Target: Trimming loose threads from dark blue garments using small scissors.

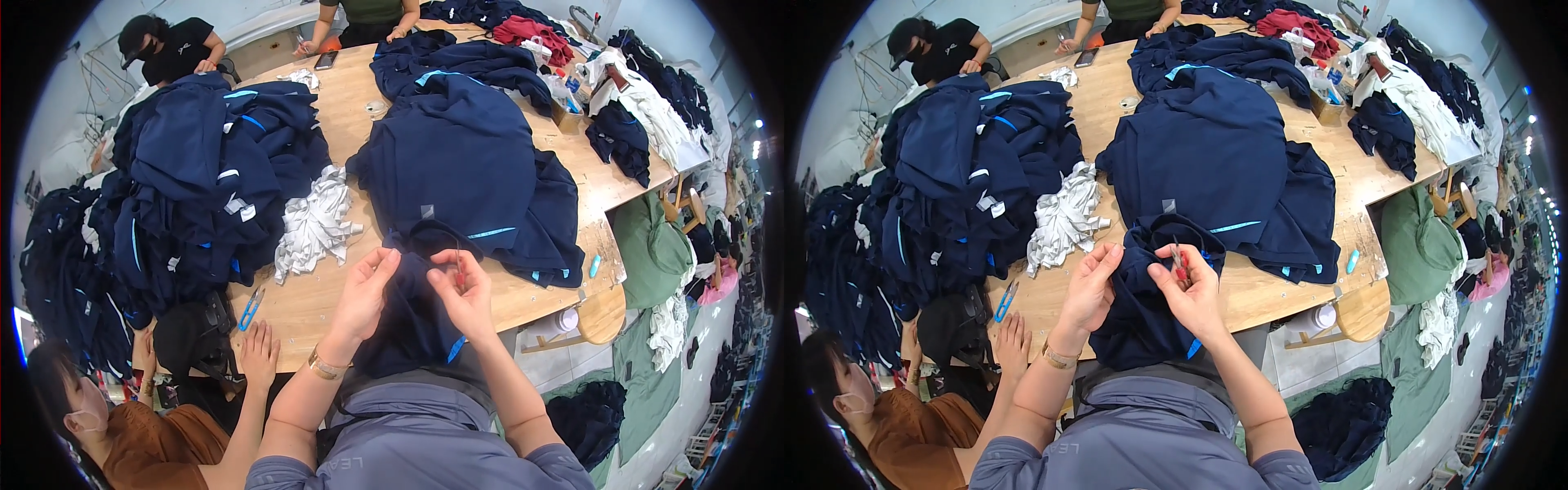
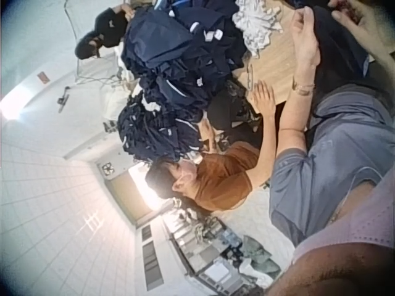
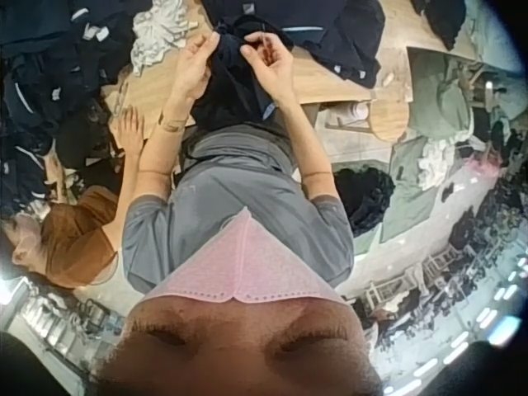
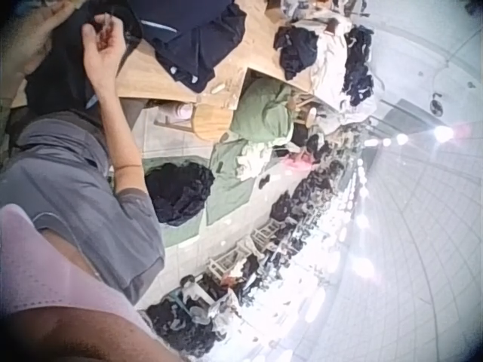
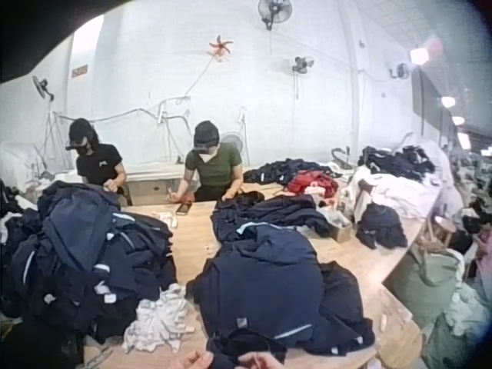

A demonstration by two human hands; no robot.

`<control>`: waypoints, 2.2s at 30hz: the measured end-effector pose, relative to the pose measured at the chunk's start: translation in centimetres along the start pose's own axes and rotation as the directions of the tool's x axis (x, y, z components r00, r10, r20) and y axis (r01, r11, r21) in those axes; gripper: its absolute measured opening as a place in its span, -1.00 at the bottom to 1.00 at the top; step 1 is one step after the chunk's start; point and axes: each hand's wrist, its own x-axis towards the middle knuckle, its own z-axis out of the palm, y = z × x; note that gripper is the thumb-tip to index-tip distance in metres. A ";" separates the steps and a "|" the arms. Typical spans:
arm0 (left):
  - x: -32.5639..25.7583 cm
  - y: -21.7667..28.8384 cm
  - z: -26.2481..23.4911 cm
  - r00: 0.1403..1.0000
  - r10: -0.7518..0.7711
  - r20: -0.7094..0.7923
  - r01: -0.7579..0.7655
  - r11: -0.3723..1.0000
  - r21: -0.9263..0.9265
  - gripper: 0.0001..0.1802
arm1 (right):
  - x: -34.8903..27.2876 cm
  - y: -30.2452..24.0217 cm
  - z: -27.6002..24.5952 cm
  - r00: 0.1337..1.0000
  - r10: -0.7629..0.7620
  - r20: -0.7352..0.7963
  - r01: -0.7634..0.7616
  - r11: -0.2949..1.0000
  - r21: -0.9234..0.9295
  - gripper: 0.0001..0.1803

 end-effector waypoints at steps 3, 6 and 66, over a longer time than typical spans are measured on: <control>0.1 0.1 0.2 1.000 -0.001 -0.012 0.001 0.998 -0.060 -0.88 | 0.2 0.8 0.6 0.990 -0.144 -0.010 0.145 0.987 0.071 -0.93; 0.0 0.3 0.2 0.998 -0.064 -0.029 0.059 0.987 -0.149 -0.87 | 0.0 1.1 0.7 0.981 -0.192 -0.028 0.191 0.981 -0.045 -0.91; 11.6 -6.0 -4.5 0.877 0.447 0.178 -0.240 0.087 0.967 -0.76 | 1.8 10.7 -7.4 0.871 -0.146 -0.469 -0.040 0.931 -0.364 -0.76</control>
